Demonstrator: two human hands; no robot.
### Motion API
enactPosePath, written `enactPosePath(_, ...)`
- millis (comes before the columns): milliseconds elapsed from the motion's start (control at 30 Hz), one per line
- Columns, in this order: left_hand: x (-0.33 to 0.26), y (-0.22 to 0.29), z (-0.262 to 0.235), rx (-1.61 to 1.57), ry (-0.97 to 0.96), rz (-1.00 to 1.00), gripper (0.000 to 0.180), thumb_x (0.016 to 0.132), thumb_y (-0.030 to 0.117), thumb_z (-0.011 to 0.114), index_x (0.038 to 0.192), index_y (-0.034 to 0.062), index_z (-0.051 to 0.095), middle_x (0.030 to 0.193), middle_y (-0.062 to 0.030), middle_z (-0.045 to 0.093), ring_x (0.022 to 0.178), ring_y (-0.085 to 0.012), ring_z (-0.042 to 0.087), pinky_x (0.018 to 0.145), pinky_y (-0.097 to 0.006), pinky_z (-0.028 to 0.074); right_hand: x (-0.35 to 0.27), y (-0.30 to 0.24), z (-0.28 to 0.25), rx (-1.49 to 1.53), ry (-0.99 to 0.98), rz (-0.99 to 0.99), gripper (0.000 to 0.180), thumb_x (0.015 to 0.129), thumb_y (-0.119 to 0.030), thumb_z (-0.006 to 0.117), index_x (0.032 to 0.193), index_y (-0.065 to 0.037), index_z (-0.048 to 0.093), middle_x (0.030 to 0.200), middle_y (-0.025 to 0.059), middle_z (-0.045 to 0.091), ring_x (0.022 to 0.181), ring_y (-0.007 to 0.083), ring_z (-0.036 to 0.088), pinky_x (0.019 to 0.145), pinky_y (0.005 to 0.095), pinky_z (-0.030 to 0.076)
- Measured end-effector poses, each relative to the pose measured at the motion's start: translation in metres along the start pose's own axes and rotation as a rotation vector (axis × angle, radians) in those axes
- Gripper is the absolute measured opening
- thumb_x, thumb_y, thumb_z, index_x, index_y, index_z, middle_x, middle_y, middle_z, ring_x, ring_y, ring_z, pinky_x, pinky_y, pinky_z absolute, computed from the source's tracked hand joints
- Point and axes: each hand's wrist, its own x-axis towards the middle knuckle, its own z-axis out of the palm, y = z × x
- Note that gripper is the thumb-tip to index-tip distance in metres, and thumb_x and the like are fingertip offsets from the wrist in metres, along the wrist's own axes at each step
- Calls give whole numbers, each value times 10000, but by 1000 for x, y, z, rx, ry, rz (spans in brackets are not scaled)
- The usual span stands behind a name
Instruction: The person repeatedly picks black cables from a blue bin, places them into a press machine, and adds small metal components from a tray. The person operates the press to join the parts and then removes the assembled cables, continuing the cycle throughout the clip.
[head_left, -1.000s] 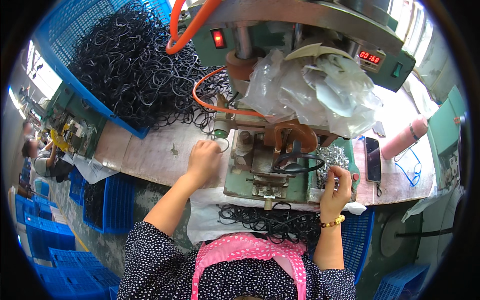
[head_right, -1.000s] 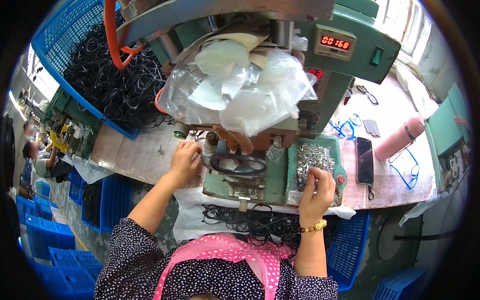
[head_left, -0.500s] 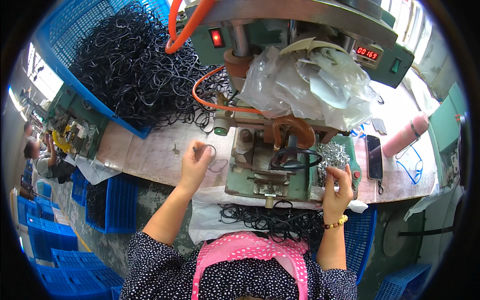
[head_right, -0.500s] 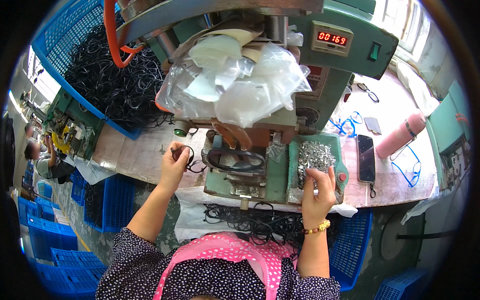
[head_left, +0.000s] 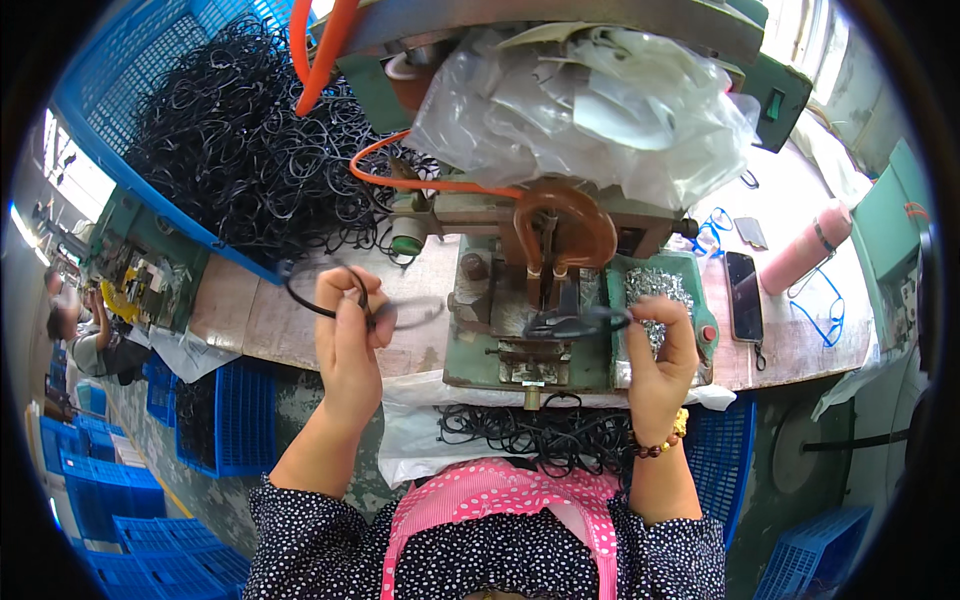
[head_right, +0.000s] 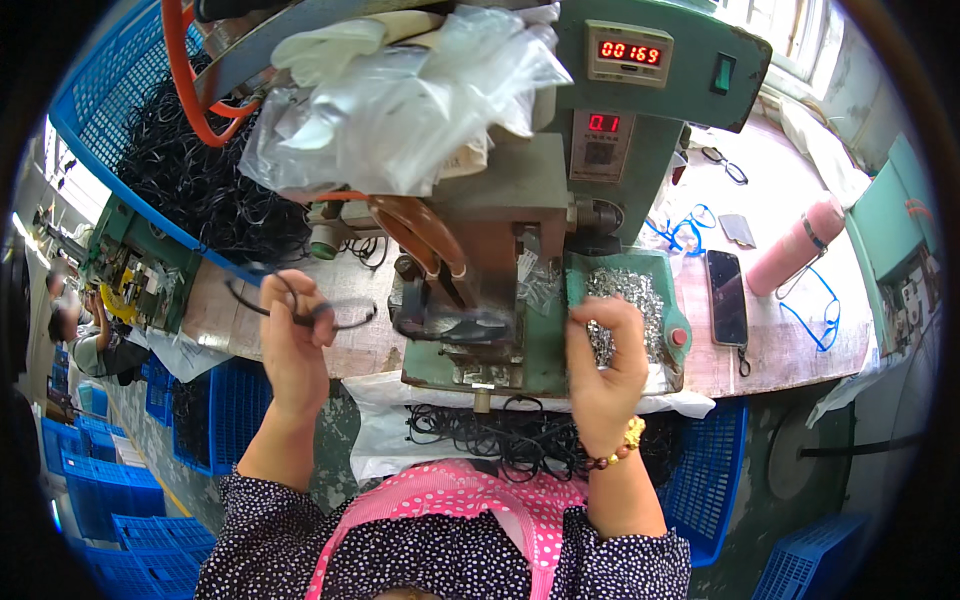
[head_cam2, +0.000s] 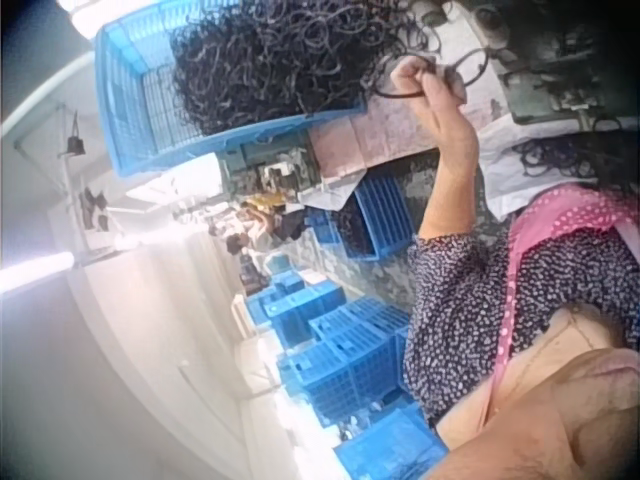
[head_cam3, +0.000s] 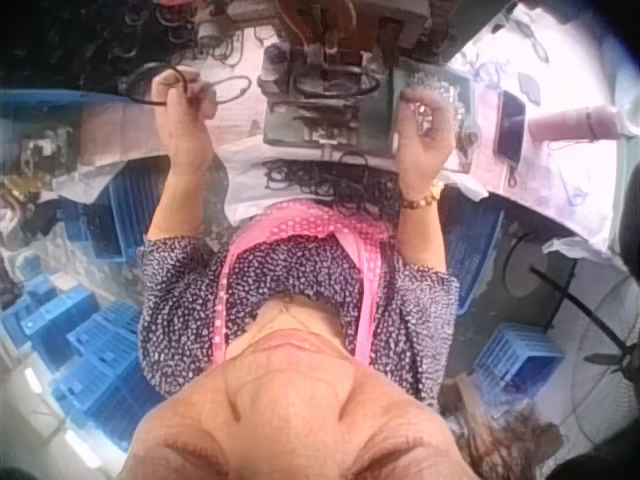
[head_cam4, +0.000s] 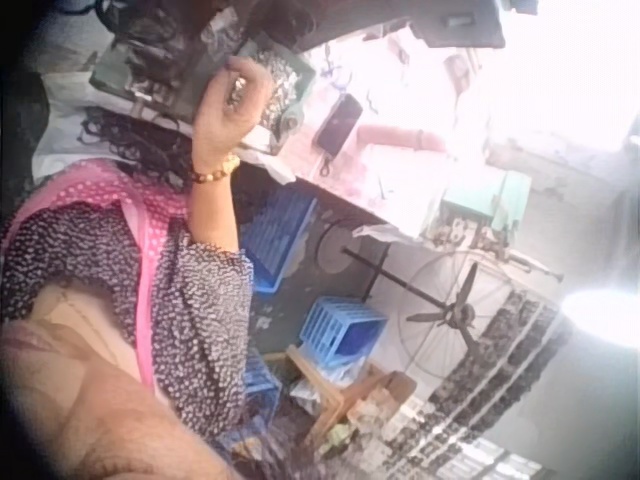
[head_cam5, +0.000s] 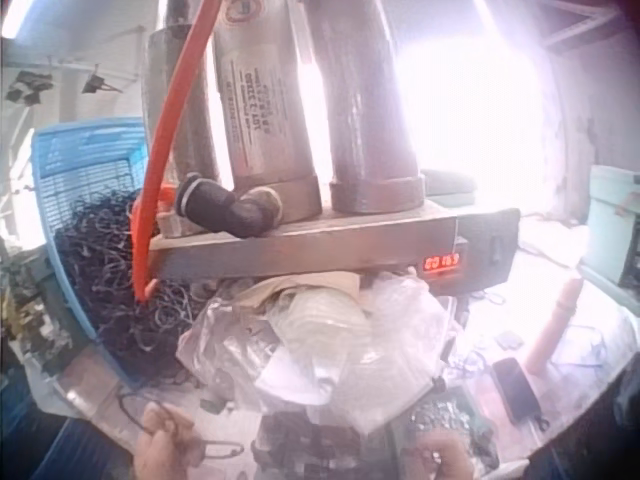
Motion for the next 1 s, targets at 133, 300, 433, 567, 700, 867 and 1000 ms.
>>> enactPosePath(133, 2, 28, 40, 0, -69, 182, 164, 1054, 114, 467, 1160, 6, 528, 1020, -63, 601, 794, -73, 531, 715, -217, 433, 8, -24, 28, 210, -159, -8, 208, 870, 94, 628, 1050, -5, 592, 1022, 92, 618, 984, 197, 590, 920, 315, 451)
enactPosePath(300, 25, 27, 46, -39, -92, 203, 213, 1017, 115, 609, 1178, -21, 580, 1054, -63, 676, 796, -86, 591, 709, -233, 464, 4, -39, 56, 347, -192, 139, 370, 865, 81, 666, 1200, 15, 524, 1007, 75, 622, 965, 133, 607, 917, 271, 457)
enactPosePath(433, 24, 20, 44, -45, -46, 182, 212, 1015, 131, 619, 1160, -22, 594, 1007, -65, 685, 772, -94, 595, 677, -234, 455, 4, -42, 62, 471, -197, 255, 495, 867, 83, 668, 1301, 38, 434, 1006, 75, 627, 979, 129, 610, 937, 288, 462)
enactPosePath(567, 14, 22, 48, 15, -121, 260, 166, 1023, 67, 539, 1145, -36, 585, 961, -90, 679, 776, -115, 609, 688, -249, 480, 6, -39, 63, 506, -208, 246, 527, 876, 82, 660, 1339, 39, 412, 1026, 80, 641, 1005, 133, 615, 952, 278, 460)
enactPosePath(700, -9, 23, 60, 190, -335, 281, 175, 1012, 22, 523, 1141, -64, 604, 950, -106, 683, 814, -146, 647, 715, -295, 537, 6, -34, 50, 404, -219, 197, 476, 895, 87, 635, 1330, 40, 446, 1063, 96, 666, 1034, 137, 618, 973, 276, 453)
enactPosePath(867, -2, 4, 76, 368, -480, 269, 146, 947, 9, 617, 1080, -43, 648, 901, -129, 671, 728, -226, 661, 666, -327, 523, 5, -29, 27, 372, -114, 197, 368, 923, 88, 613, 1274, 30, 520, 1082, 97, 678, 1051, 144, 625, 986, 282, 450)
enactPosePath(1000, 3, -4, 82, 382, -444, 316, 151, 901, 32, 682, 1035, -32, 661, 840, -147, 642, 689, -309, 631, 620, -356, 495, 4, -20, 2, 257, 13, 136, 347, 921, 87, 619, 1254, 19, 550, 1085, 95, 676, 1053, 151, 632, 991, 296, 455)
